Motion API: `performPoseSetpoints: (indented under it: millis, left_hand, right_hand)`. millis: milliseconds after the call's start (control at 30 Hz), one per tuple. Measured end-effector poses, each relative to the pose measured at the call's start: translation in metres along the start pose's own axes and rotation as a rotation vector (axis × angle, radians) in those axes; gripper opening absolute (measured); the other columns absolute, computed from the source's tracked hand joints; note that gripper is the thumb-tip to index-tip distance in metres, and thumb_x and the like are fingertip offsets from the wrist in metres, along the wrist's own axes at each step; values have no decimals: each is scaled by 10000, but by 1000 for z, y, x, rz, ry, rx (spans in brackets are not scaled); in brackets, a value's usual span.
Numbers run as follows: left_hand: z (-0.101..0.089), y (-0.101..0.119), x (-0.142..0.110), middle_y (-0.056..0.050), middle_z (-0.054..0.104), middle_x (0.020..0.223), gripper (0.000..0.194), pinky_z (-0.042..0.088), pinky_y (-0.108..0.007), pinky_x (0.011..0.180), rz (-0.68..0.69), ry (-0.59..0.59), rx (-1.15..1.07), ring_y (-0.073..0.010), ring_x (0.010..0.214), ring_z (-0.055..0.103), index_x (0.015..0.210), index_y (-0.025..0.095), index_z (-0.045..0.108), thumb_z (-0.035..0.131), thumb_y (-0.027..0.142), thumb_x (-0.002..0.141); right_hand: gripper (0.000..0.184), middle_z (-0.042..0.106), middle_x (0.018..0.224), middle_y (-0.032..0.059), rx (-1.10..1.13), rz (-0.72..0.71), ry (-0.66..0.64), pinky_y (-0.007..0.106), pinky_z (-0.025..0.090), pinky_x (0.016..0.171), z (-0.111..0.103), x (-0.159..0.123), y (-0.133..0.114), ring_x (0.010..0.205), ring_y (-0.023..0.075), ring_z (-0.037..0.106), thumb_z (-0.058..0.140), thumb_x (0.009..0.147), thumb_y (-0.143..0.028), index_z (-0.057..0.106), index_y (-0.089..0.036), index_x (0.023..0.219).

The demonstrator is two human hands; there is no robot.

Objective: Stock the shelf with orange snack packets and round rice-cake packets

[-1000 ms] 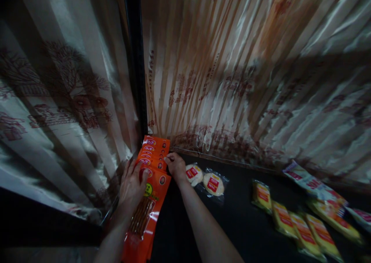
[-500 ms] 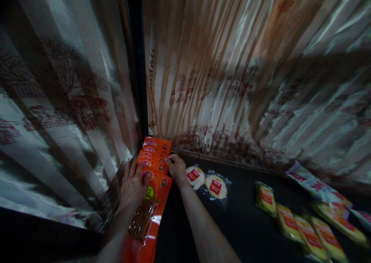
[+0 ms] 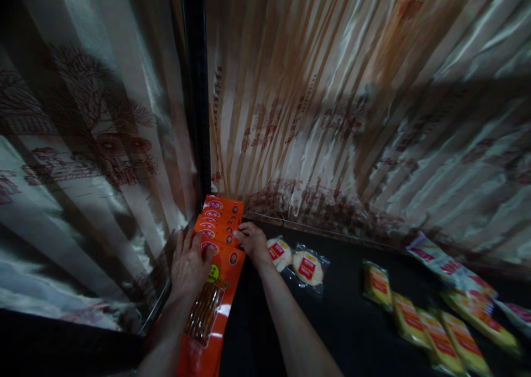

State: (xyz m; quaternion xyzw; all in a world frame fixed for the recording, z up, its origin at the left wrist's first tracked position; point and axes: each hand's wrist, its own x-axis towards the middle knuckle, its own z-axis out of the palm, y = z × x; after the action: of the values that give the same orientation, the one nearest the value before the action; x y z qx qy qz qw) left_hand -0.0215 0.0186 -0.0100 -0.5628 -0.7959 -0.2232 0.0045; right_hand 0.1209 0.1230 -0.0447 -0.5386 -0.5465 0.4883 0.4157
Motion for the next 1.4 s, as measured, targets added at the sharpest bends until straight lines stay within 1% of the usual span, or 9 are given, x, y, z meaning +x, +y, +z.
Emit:
performPoseSetpoints:
  millis: [133, 267, 433, 567, 700, 933, 1033, 1200, 1400]
  left_hand:
    - [2, -1, 1, -157, 548, 1288, 414, 330, -433, 1068, 6, 16, -27, -331, 1321, 326, 1173, 66, 562, 436, 296, 852]
    - [3, -1, 2, -156, 555, 1275, 394, 333, -425, 1068, 1, 34, -46, -322, 1327, 320, 1149, 76, 565, 449, 302, 848]
    - [3, -2, 5, -166, 584, 1229, 322, 357, -435, 1054, 19, 74, -60, -318, 1308, 356, 1071, 84, 591, 466, 272, 840]
    - [5, -2, 8, -157, 608, 1189, 285, 380, -449, 1036, 29, 119, -65, -326, 1295, 376, 1036, 87, 598, 474, 253, 841]
    - [6, -3, 10, -174, 587, 1222, 316, 372, -448, 1048, 34, 110, -80, -328, 1310, 352, 1075, 68, 591, 483, 250, 839]
    - [0, 0, 8, -155, 518, 1317, 384, 326, -444, 1085, 55, 109, -116, -300, 1362, 257, 1176, 86, 558, 445, 265, 857]
    - [-3, 4, 0, -174, 457, 1371, 427, 318, -474, 1076, 78, 75, -117, -324, 1378, 200, 1212, 91, 545, 430, 307, 863]
    - [-6, 6, -19, -226, 330, 1443, 541, 265, -523, 1075, 61, -45, -112, -374, 1382, 129, 1285, 65, 477, 477, 363, 834]
    - [-8, 6, -47, -195, 241, 1492, 587, 219, -523, 1092, 95, -66, -115, -342, 1396, 79, 1328, 112, 435, 477, 418, 829]
  right_hand:
    - [224, 603, 549, -48, -110, -31, 23, 254, 419, 464, -2, 1, 1, 432, 116, 509, 628, 613, -403, 555, -219, 717]
    - [132, 597, 517, -58, -307, -112, 9, 257, 428, 495, -7, -3, -12, 452, 137, 558, 600, 664, -340, 573, -233, 737]
    - [159, 595, 490, -74, -493, -178, 58, 253, 426, 542, -8, -6, -27, 485, 146, 597, 593, 694, -297, 601, -253, 847]
    - [140, 612, 549, -57, -450, -123, 44, 246, 434, 506, -5, -3, -21, 488, 145, 594, 547, 720, -332, 596, -247, 821]
    - [203, 652, 648, -12, -467, -151, 44, 256, 458, 541, -10, -5, -19, 559, 158, 627, 454, 783, -378, 600, -236, 785]
    - [348, 662, 688, 41, -611, -250, 98, 271, 434, 574, -23, -36, -31, 634, 188, 622, 380, 837, -457, 616, -215, 755]
    - [364, 660, 671, 26, -558, -174, 70, 268, 431, 552, -23, -52, -33, 612, 183, 617, 377, 844, -476, 625, -216, 782]
    - [378, 670, 687, 16, -440, -89, -71, 266, 442, 538, -18, -74, -30, 575, 169, 613, 408, 837, -509, 640, -212, 873]
    - [368, 692, 751, 45, -391, -76, 7, 306, 470, 642, -13, -83, -24, 704, 207, 644, 554, 730, -481, 629, -189, 941]
